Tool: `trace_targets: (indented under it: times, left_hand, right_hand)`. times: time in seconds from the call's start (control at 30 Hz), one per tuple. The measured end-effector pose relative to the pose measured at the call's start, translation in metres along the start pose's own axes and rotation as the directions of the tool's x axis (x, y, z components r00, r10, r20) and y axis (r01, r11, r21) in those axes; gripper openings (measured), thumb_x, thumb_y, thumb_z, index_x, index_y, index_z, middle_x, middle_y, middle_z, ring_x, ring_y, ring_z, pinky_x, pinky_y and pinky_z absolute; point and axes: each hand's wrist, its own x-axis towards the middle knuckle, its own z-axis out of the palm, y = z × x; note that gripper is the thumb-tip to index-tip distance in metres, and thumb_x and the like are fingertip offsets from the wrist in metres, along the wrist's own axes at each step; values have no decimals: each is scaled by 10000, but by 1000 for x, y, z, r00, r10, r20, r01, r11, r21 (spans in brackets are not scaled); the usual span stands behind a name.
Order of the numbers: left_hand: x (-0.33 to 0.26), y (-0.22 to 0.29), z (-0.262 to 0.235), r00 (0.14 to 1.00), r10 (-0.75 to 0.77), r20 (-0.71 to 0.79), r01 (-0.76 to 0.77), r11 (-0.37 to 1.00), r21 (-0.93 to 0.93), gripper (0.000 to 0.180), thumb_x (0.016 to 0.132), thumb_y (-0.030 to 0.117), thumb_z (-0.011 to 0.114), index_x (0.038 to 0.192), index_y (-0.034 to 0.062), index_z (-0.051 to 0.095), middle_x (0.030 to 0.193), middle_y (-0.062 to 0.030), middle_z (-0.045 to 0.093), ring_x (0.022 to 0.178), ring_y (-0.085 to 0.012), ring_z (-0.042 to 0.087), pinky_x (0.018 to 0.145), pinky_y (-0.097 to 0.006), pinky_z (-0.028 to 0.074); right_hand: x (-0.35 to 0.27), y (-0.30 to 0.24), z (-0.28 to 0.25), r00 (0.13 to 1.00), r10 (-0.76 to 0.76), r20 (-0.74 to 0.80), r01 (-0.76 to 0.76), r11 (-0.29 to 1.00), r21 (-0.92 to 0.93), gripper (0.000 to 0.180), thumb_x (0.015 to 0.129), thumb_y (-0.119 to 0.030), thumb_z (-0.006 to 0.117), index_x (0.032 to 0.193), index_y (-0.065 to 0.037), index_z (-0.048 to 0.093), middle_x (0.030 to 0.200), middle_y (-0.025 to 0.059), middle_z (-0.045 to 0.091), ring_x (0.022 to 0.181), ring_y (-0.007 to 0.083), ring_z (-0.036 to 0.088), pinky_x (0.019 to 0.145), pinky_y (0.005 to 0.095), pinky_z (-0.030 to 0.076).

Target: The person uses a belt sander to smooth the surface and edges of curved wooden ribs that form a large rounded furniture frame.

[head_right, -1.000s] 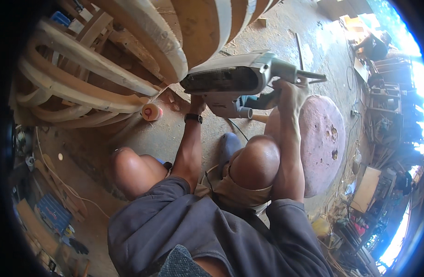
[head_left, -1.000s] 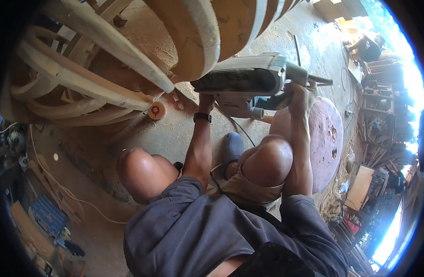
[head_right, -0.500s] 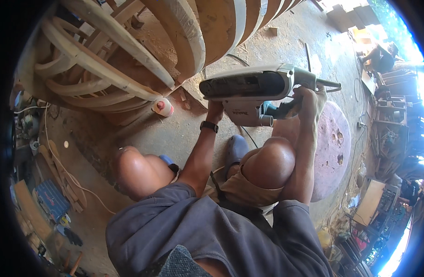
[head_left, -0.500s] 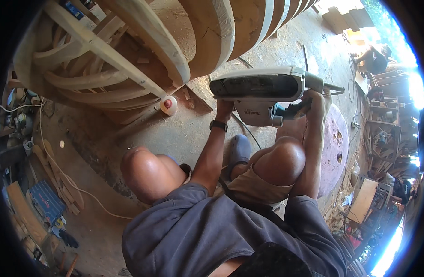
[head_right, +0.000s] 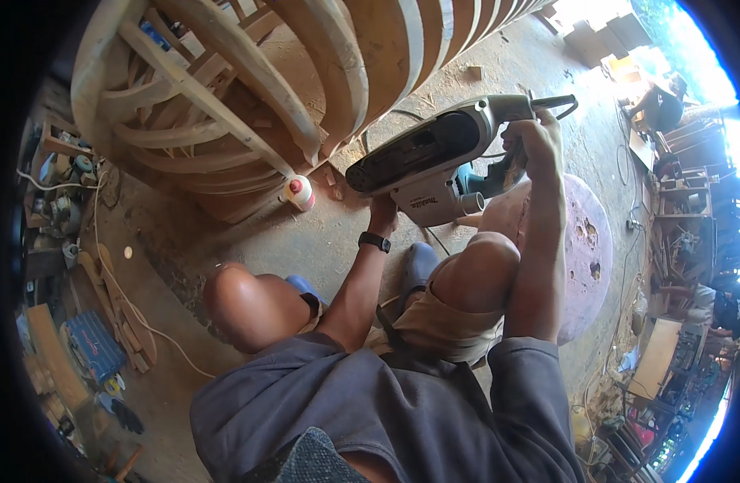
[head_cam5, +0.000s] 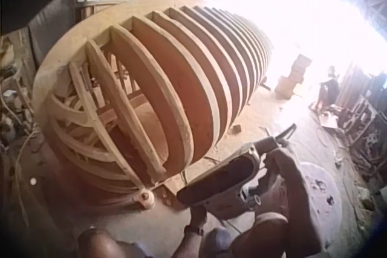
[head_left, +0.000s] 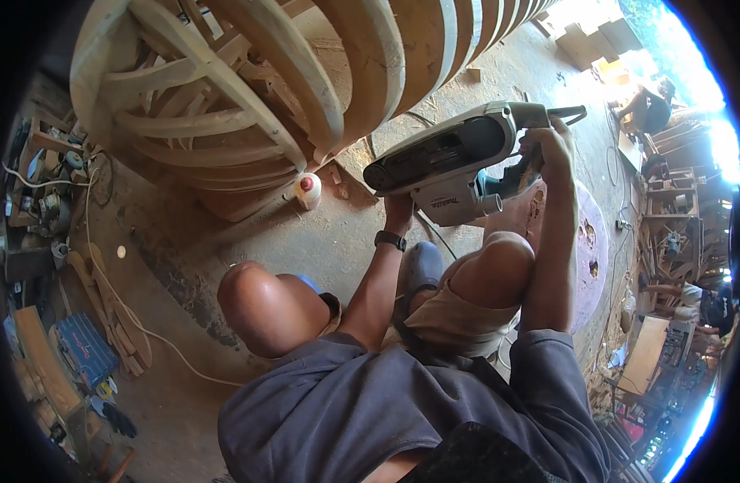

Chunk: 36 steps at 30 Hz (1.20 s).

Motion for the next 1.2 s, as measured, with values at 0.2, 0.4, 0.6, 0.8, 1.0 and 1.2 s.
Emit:
trace_targets:
  times: [0.2, 0.4, 0.6, 0.8, 1.0, 1.2]
  left_hand:
    - [64, 9, -55, 888, 442, 130, -460, 859, 225, 302, 991, 209, 548, 1244, 45, 561, 1106, -62, 627, 947, -147, 589, 778, -331, 509]
    - [93, -8, -49, 937, 296, 185, -323, 935, 144, 391, 970, 140, 581, 1332, 11, 508, 1297, -114, 577, 1149, -185, 558, 961, -345, 481]
    - [113, -14, -59, 926, 276, 256, -357, 860, 363, 442, 965, 171, 585, 1362, 6, 479, 1305, -121, 565, 1166, -212, 543, 988, -358, 461]
    - [119, -33, -57, 965, 187, 185, -224, 953, 206, 425, 961, 170, 589, 1341, 6, 493, 1277, -113, 580, 1139, -205, 556, 977, -360, 469]
    - [124, -38, -72, 969, 196, 148, -224, 952, 208, 419, 959, 172, 593, 1331, 5, 498, 1273, -111, 583, 1136, -203, 558, 982, -362, 466]
    - [125, -38, -81, 970, 201, 136, -228, 947, 227, 413, 957, 175, 597, 1321, 4, 502, 1270, -108, 586, 1132, -201, 560, 986, -363, 464]
  right_hand:
    - [-27, 6, 11, 967, 156, 202, -157, 988, -14, 195, 662, -49, 622, 832, 32, 673, 741, 92, 640, 646, 192, 615, 614, 301, 481]
    - [-39, 64, -15, 871, -416, 262, 481, 831, -278, 222, 666, -40, 641, 870, 44, 667, 810, 125, 659, 705, 232, 646, 644, 317, 503]
    - [-46, 59, -2, 983, -54, 175, 68, 995, -75, 175, 762, -65, 590, 859, 61, 662, 830, 173, 660, 700, 303, 689, 560, 341, 539]
    - [-18, 76, -7, 962, -131, 240, 180, 964, -196, 255, 779, -129, 562, 889, 86, 646, 813, 165, 647, 588, 326, 685, 565, 360, 562]
    - [-8, 44, 44, 940, 233, 249, -224, 973, -62, 220, 742, -121, 601, 867, 55, 639, 741, 134, 648, 563, 295, 669, 543, 324, 523]
    - [-5, 54, 45, 984, 48, 174, -15, 983, -183, 121, 787, -2, 596, 898, 12, 642, 752, 139, 656, 568, 246, 664, 509, 319, 525]
